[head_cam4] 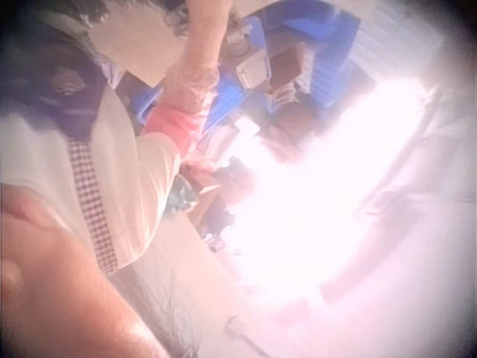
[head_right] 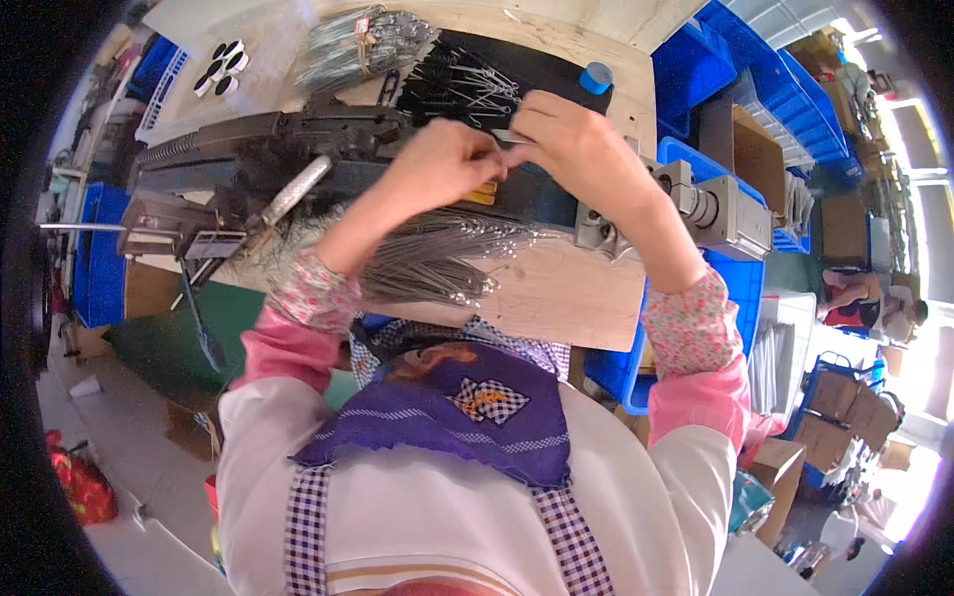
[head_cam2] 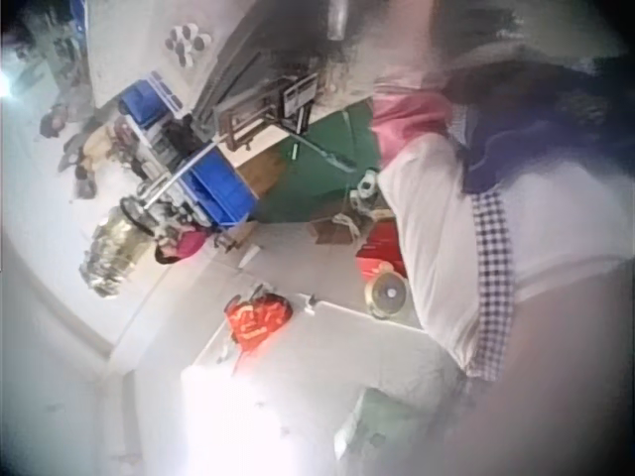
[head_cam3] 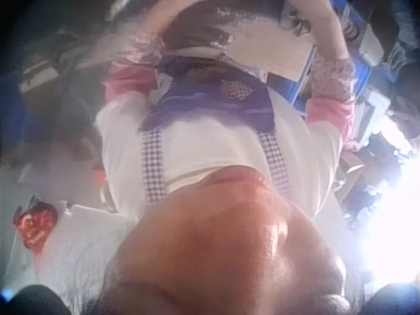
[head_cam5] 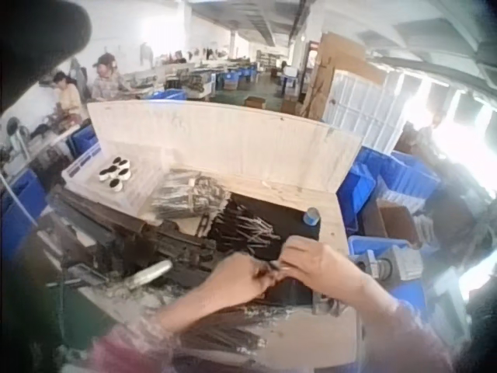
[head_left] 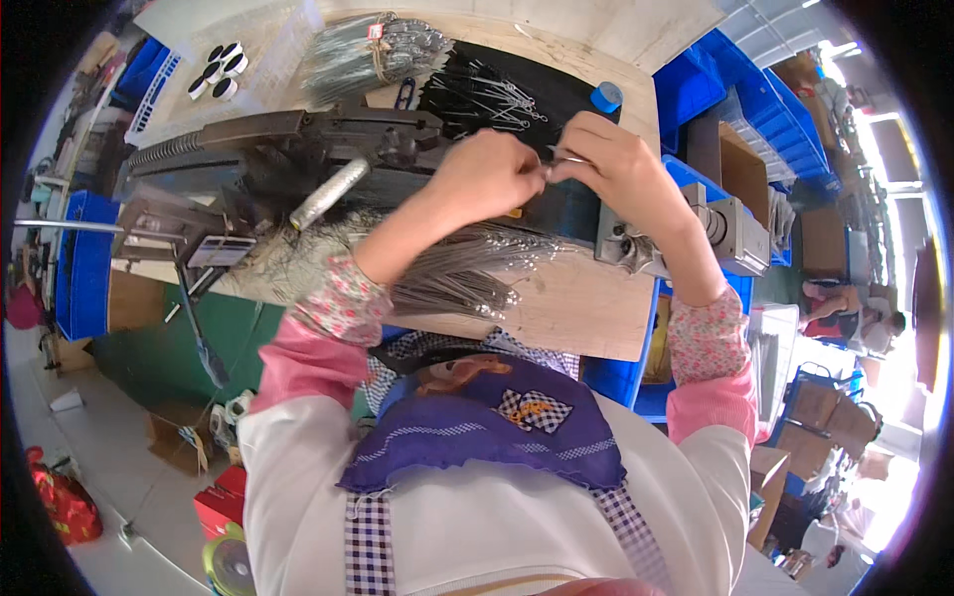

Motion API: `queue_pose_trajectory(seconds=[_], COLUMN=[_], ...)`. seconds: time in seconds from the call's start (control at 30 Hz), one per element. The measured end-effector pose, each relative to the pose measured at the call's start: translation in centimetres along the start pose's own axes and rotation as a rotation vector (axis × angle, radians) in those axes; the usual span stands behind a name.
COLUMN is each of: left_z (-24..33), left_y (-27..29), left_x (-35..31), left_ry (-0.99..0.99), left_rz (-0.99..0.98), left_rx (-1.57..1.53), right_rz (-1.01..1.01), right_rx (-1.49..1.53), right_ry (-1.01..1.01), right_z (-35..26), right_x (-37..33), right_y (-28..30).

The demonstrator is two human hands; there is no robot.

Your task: Assembling small metal wiring components using a manual press machine at a manufacturing workbench.

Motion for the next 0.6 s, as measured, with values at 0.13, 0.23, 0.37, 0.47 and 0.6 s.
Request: queue_pose_trajectory(seconds=[0.13,0.23,0.37,0.47,0.6], left_z=[1.6,0.8,0.3,0.0,-3.2], left_y=[4.7,6.5,6.1,1.5,-0.1], left_x=[-1.4,-3.7,-6.2,-11.7,-11.8], left_ry=[-0.170,-0.360,-0.470,-0.061,0.570], left_rz=[0.094,0.233,0.733,0.952,0.373], left_rx=[0.632,0.732,0.561,-0.289,-1.539], right_rz=[0.101,0.160,0.236,0.233,0.167], right_rx=[-0.146,0.018,0.286,0.226,0.176], right_ry=[0.115,0.141,-0.001,-0.002,-0.014], right_z=[-0.6,-1.4,-2.0,-1.6,-1.0], right_x=[2.4,4.1,3.9,4.9,5.7], right_y=[-2.2,-3.9,-3.8,-5.7,-6.9])
Point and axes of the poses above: each hand's wrist, its own x-axis towards the middle knuckle, its own y-axis out of the back of the hand, z = x × y, the point moved 1 cm from there along x, towards the middle knuckle, and after that the axes turned 7 degrees about -x, right-handed, at the moved point
